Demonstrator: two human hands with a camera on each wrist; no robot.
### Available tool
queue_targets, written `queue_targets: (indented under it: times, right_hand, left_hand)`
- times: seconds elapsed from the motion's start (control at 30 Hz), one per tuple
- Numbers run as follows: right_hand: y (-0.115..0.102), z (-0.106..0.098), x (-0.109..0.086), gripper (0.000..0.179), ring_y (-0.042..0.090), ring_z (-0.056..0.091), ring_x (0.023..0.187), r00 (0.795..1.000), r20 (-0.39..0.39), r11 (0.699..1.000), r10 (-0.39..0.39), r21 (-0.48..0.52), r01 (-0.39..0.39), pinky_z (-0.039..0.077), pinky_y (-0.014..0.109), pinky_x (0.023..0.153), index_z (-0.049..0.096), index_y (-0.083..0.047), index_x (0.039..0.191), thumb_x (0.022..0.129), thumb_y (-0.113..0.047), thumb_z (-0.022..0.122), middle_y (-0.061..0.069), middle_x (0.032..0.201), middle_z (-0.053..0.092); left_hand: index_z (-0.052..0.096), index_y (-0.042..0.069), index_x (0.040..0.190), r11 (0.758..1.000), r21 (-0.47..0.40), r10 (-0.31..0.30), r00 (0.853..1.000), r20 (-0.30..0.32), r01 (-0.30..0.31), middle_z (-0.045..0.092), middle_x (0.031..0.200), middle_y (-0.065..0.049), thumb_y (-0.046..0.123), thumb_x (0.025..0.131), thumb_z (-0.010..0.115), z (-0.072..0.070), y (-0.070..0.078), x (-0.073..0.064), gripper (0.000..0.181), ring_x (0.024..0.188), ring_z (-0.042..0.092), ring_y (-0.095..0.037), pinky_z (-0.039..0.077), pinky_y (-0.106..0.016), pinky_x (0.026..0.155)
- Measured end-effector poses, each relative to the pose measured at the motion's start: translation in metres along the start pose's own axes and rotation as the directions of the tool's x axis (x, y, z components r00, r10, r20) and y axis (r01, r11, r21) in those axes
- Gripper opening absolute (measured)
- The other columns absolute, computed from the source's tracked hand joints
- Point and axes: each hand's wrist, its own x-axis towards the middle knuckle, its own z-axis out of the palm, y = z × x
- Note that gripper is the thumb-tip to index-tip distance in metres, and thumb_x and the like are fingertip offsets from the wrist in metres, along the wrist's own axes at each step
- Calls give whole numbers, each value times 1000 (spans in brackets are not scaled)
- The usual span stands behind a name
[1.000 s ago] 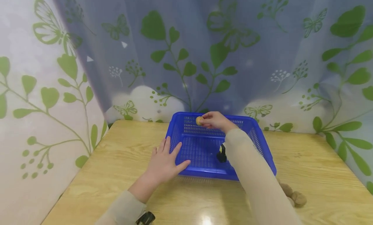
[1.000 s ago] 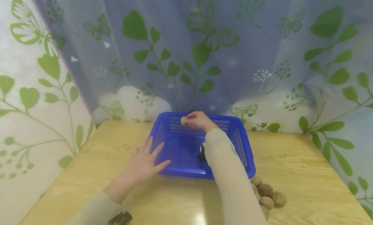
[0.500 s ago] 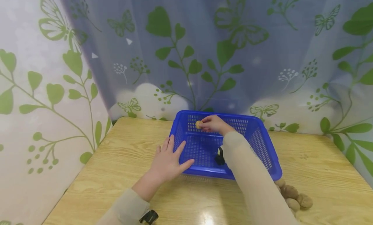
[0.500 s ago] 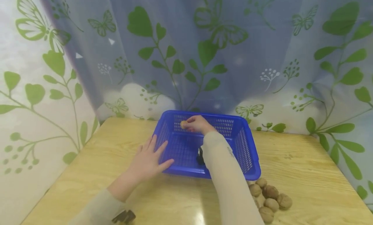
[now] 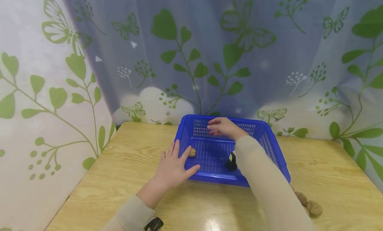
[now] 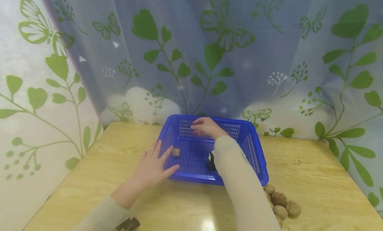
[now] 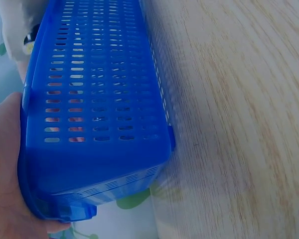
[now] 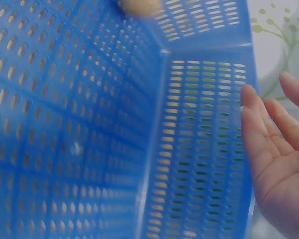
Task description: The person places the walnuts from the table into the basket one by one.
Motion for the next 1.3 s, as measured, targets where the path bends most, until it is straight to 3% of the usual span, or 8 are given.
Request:
queue_targets:
  times: [0.37,0.57,0.7,1.03,1.17,1.3]
  right_hand:
    - [-8,-60,-48,49,36,51,117,996,53,997,-76,18,75,42,42,96,37,6,137,97,-16,52,25,135,44]
    - [8,-90,-86,54,38,48,120,993,53,994,-104,-28,106,38,47,99,32,8,139,97,-21,51,28,137,41]
    - [27,-108,-115,59,38,44,123,993,54,993,-101,-57,104,40,44,98,29,8,140,98,-27,50,29,139,37]
    - [69,-130,-174,63,4,55,107,995,-39,996,-90,-1,90,46,22,89,27,9,141,97,-29,50,29,139,37]
    - [90,-135,-195,57,0,56,104,990,-76,993,-117,10,118,46,19,86,27,13,138,98,-23,49,9,128,53]
    - [110,-140,-214,57,-4,55,102,989,-98,994,-111,9,113,47,18,85,26,13,138,99,-21,47,-13,117,55]
  left_hand:
    - [35,18,146,1000,-7,0,1000,12,0,16,150,-25,73,85,33,6,-4,2,82,139,10,-40,17,-62,104]
    - [34,17,146,1000,-18,-12,1000,24,13,14,150,-26,72,86,35,1,-3,2,81,139,7,-40,15,-62,105]
    - [34,17,146,1000,-17,-13,1000,23,13,14,150,-26,71,86,36,0,-4,2,81,139,7,-40,15,-63,104]
    - [33,17,146,1000,-15,-11,1000,23,11,14,150,-26,70,86,37,-1,-6,1,80,139,7,-40,15,-63,104]
    - [33,17,147,1000,-18,-4,1000,29,4,13,151,-26,71,86,35,0,-3,0,82,139,7,-40,15,-63,104]
    - [33,17,146,1000,-26,-5,1000,23,5,15,150,-26,71,86,36,0,0,-1,81,139,8,-40,15,-63,104]
